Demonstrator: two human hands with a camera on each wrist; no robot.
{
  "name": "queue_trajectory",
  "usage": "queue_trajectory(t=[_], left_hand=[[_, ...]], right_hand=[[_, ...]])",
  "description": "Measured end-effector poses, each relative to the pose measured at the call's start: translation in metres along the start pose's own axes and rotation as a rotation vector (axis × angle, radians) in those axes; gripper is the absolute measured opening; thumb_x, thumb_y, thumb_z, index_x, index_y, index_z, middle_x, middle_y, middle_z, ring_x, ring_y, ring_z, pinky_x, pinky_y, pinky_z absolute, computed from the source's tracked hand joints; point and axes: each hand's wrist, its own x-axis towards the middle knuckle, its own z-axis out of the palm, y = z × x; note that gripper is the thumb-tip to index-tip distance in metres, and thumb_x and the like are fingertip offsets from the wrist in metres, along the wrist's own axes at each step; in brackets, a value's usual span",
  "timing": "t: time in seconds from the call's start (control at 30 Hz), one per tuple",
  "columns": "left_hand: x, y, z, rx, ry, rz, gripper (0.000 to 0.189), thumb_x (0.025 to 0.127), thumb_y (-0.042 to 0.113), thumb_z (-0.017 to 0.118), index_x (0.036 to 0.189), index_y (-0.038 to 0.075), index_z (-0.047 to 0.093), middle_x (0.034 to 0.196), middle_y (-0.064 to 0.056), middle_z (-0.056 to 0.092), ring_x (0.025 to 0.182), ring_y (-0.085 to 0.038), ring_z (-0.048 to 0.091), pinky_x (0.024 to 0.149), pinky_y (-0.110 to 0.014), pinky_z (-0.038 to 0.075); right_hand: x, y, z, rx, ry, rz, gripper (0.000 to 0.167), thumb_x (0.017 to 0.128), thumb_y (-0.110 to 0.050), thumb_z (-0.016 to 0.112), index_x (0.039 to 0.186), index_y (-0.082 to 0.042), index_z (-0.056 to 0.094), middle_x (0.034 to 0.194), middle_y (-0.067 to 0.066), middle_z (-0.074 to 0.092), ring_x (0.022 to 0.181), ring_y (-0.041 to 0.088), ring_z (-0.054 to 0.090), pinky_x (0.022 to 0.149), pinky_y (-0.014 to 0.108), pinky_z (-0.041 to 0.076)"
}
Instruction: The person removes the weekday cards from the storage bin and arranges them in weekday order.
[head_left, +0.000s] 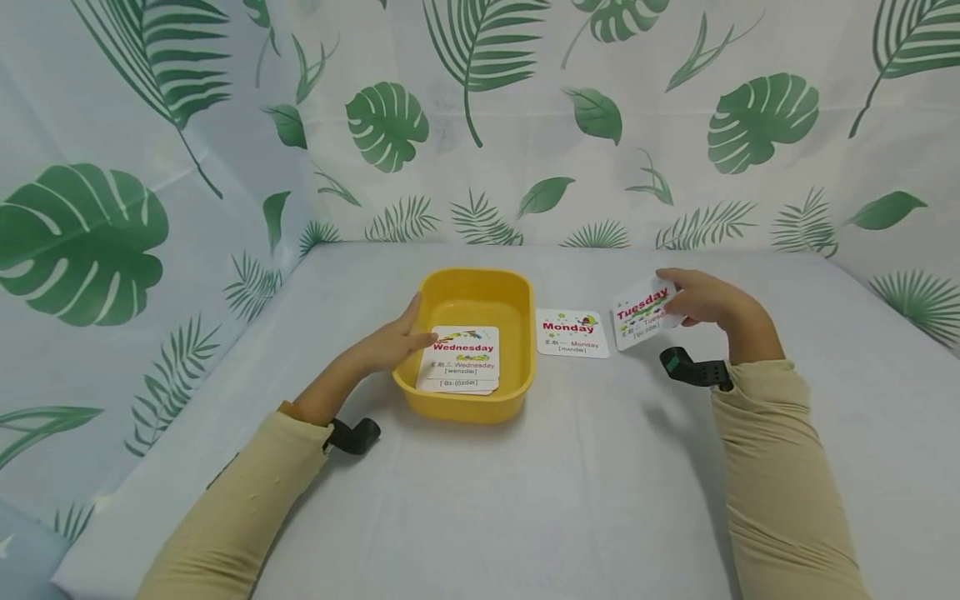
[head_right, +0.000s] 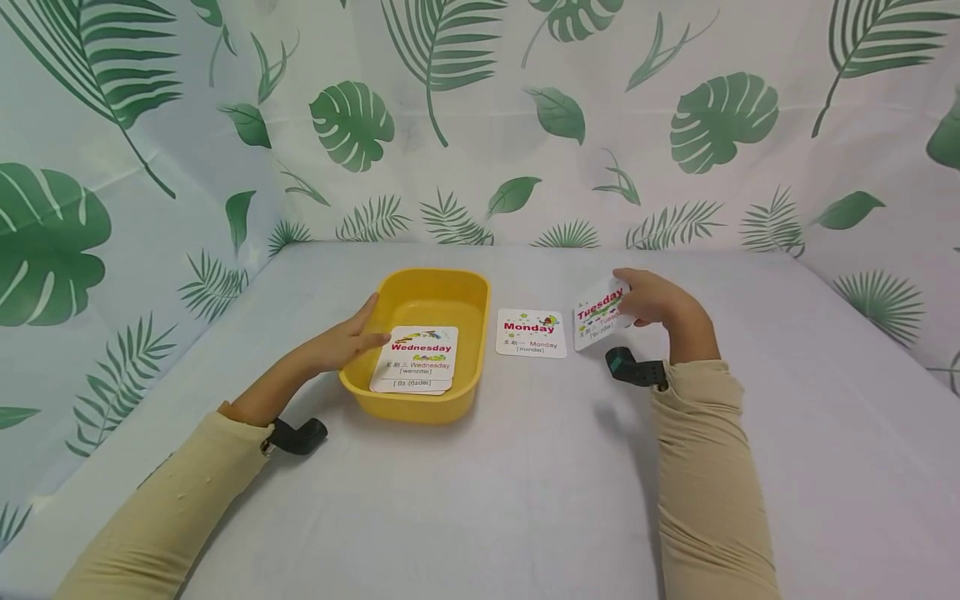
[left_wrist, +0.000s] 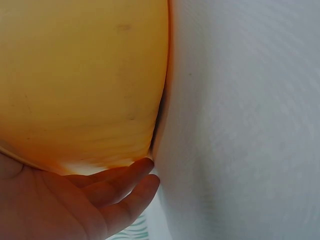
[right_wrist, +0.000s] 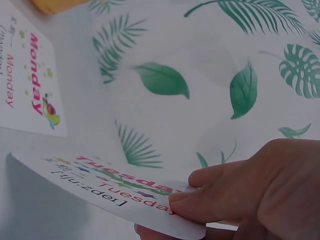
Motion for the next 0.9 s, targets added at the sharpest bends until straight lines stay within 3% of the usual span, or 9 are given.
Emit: queue_trajectory(t=[0.27,0.53,0.73,0.9], left_hand=[[-0.001,0.001,0.0,-0.002,0.001,0.006,0.078,0.096,0.03,0.041,0.144,0.007,-0.016,0.154,-0.011,-0.008,0.142,-0.028,0.003,0.114,-0.044,0.009],[0.0,0.0,0.001,0.0,-0.004,0.002,0.078,0.096,0.03,0.041,0.144,0.007,-0.016,0.154,-0.011,-0.009,0.142,-0.027,0.002,0.114,-0.044,0.008],[-0.001,0.001,0.0,-0.001,-0.004,0.0,0.078,0.096,0.03,0.04,0.144,0.007,-0.016,0.154,-0.01,-0.009,0.142,-0.027,0.002,0.114,-0.044,0.008],[-0.001,0.001,-0.001,0.004,-0.001,0.002,0.078,0.096,0.03,0.04,0.144,0.007,-0.016,0.154,-0.011,-0.009,0.142,-0.027,0.003,0.114,-0.044,0.009]], right_hand=[[0.003,0.007,0.002,-0.014,-0.028,0.044,0.064,0.087,-0.001,0.042,0.143,0.005,0.01,0.125,0.031,0.031,0.09,0.03,0.047,0.069,0.028,0.043],[0.01,0.014,0.01,-0.132,-0.022,0.127,0.061,0.086,0.001,0.039,0.141,0.007,0.014,0.125,0.031,0.032,0.087,0.029,0.044,0.065,0.028,0.042],[0.012,0.014,0.014,-0.17,-0.011,0.159,0.061,0.087,0.0,0.043,0.14,0.008,0.016,0.131,0.034,0.029,0.097,0.037,0.042,0.079,0.042,0.044],[0.015,0.015,0.017,-0.213,-0.019,0.182,0.059,0.087,0.0,0.043,0.139,0.009,0.017,0.137,0.036,0.023,0.105,0.041,0.037,0.095,0.054,0.036]])
